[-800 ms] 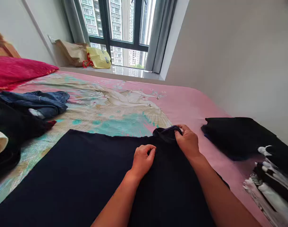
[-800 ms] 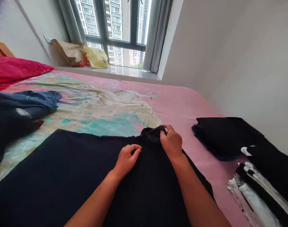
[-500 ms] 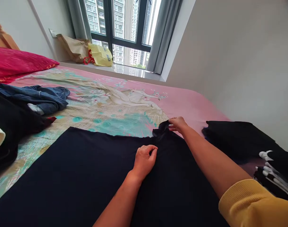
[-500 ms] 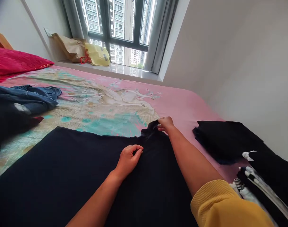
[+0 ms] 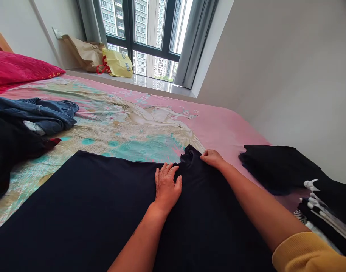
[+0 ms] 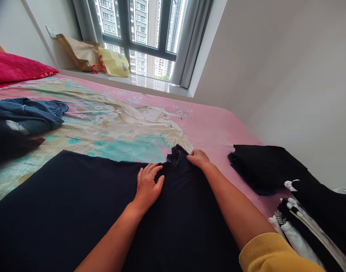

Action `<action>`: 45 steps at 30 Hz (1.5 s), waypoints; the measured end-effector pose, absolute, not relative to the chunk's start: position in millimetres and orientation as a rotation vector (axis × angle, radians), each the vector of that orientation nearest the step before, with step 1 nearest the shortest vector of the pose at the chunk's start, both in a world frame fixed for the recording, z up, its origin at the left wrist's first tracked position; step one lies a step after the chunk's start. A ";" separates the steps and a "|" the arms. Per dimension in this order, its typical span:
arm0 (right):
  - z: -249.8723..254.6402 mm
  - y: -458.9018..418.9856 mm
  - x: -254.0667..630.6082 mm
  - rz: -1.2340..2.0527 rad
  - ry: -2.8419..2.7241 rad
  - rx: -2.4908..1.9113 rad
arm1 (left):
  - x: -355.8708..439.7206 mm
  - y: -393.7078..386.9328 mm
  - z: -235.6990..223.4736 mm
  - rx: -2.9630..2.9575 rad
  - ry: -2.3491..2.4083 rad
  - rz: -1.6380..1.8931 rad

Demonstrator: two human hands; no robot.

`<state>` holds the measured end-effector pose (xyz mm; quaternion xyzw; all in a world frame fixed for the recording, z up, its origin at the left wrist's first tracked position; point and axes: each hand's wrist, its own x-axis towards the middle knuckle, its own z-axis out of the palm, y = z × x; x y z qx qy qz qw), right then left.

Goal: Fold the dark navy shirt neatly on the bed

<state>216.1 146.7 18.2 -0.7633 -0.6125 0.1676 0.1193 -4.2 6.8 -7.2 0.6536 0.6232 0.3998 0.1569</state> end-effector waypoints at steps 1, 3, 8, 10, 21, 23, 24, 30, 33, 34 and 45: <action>19.0 146.7 218.0 0.439 -1.792 -2.262 | -4.3 6.8 -7.2 1.872 1.787 1.118; 21.3 147.4 219.5 0.268 -1.791 -2.305 | -4.2 6.7 -6.7 1.864 1.797 1.093; 25.7 159.8 201.6 0.220 -1.904 -2.061 | -4.3 6.4 -6.2 1.847 1.800 1.097; 25.7 167.7 190.7 0.308 -2.005 -1.986 | -4.6 6.4 -6.8 1.847 1.798 1.109; 46.0 137.2 177.8 0.255 -1.761 -1.851 | -6.2 6.8 -3.2 1.807 1.722 1.313; 46.7 89.1 167.1 0.248 -1.873 -1.646 | -6.9 6.6 -1.5 1.845 1.630 1.381; 43.6 63.6 164.0 0.252 -2.016 -1.535 | -7.2 6.5 -1.3 1.884 1.590 1.371; -0.1 6.5 227.2 0.191 -2.425 -1.798 | -7.0 8.5 -5.5 1.987 1.694 1.125; -1.4 22.1 262.6 0.036 -1.919 -2.340 | -7.3 10.0 -6.2 1.979 1.703 1.099; 2.2 22.6 263.7 -0.013 -1.866 -2.333 | -7.6 10.3 -6.0 1.972 1.702 1.104; 8.4 11.2 265.4 0.134 -2.114 -2.269 | -8.7 12.6 -5.1 1.910 1.666 1.180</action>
